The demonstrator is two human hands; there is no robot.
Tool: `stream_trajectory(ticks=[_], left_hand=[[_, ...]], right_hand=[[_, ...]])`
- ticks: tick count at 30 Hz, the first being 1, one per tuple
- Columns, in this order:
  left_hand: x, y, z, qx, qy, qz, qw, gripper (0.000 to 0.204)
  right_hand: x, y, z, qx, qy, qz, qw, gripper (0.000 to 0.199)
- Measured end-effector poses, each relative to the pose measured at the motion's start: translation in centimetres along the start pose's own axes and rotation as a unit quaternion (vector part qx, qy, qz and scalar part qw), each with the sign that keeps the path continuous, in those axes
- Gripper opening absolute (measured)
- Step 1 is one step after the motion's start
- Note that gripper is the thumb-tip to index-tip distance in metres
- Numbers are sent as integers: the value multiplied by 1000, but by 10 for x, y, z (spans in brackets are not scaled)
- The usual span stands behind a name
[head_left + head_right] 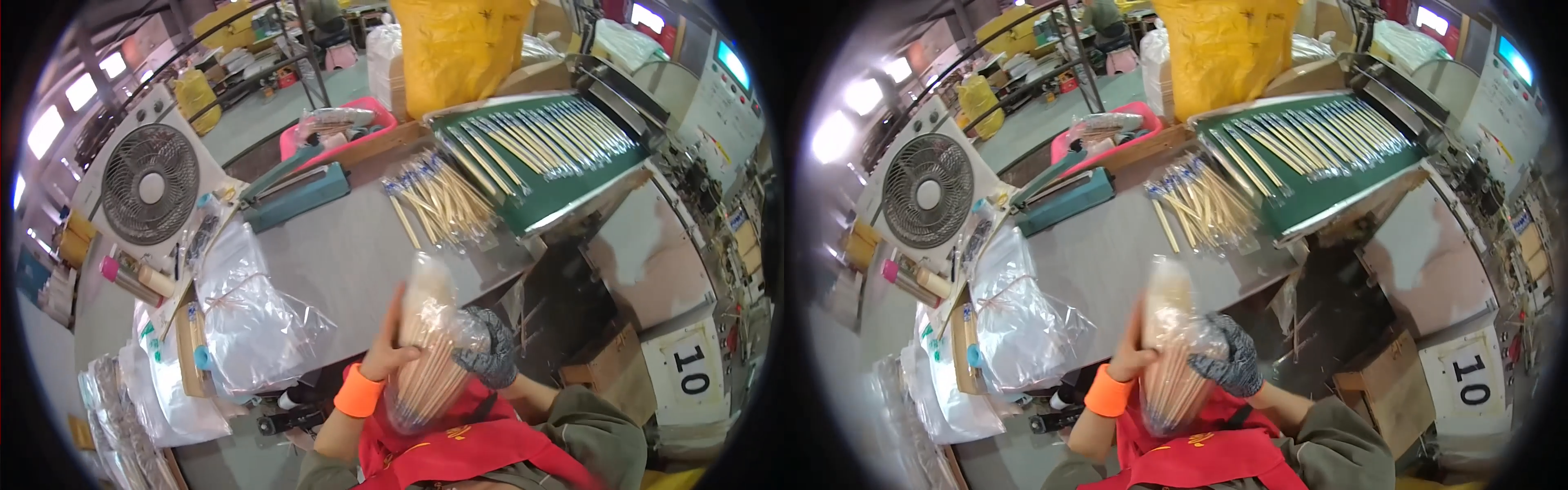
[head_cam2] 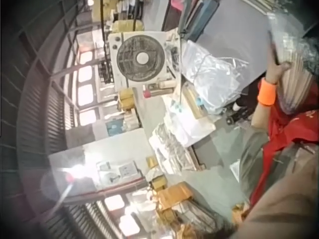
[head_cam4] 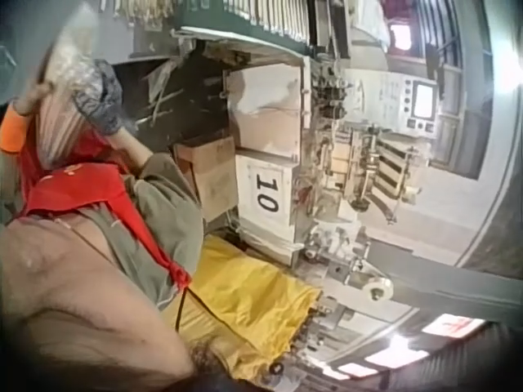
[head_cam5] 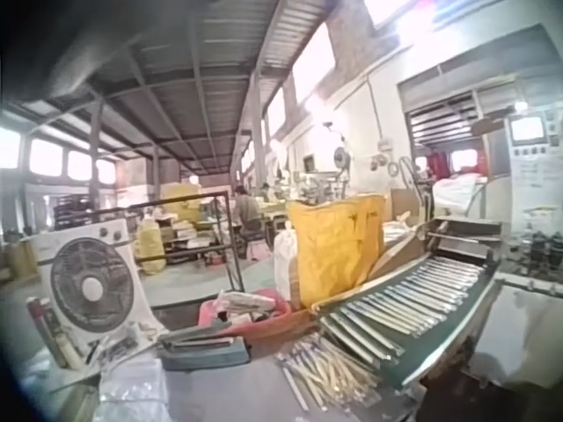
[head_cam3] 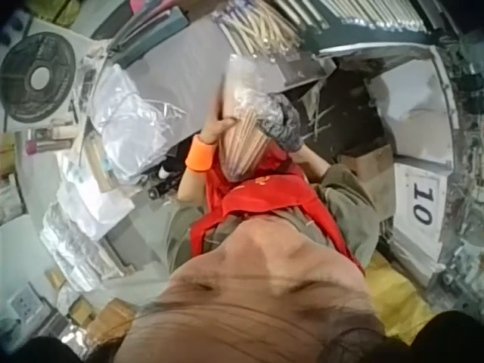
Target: Packaging bundles of chopsticks into plastic bags and organizing them on pallets.
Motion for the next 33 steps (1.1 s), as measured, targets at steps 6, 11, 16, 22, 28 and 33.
stream_trajectory(ticks=[6, 11, 16, 22, 28, 33], left_hand=[[-14, 19, -162, 326, -292, -45, 898, 123], [-34, 42, -193, 351, -611, -65, 707, 64], [-49, 39, -164, 369, -606, -38, 704, 28], [-52, 37, -188, 353, -719, 4, 600, 18], [-58, 27, -230, 298, -771, 42, 561, 14], [-38, 25, -265, 386, -802, -95, 445, 14]], right_hand=[[19, -82, 125, -472, 123, 272, 829, 55], [38, -96, 164, -452, 94, 256, 849, 60], [52, -101, 158, -449, 304, 336, 770, 57], [41, -133, 199, -450, 527, 262, 672, 33], [28, -163, 194, -503, 547, 245, 622, 15], [21, -158, 203, -635, 488, -124, 586, 21]])
Point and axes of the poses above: each hand's wrist, its own y-axis away from the middle knuckle, its own x-axis out of the palm, z = x × y, the point moved 1 cm from there along -y, towards the middle knuckle, and after that the axes turned 11 degrees about x, right-handed, at the moved point
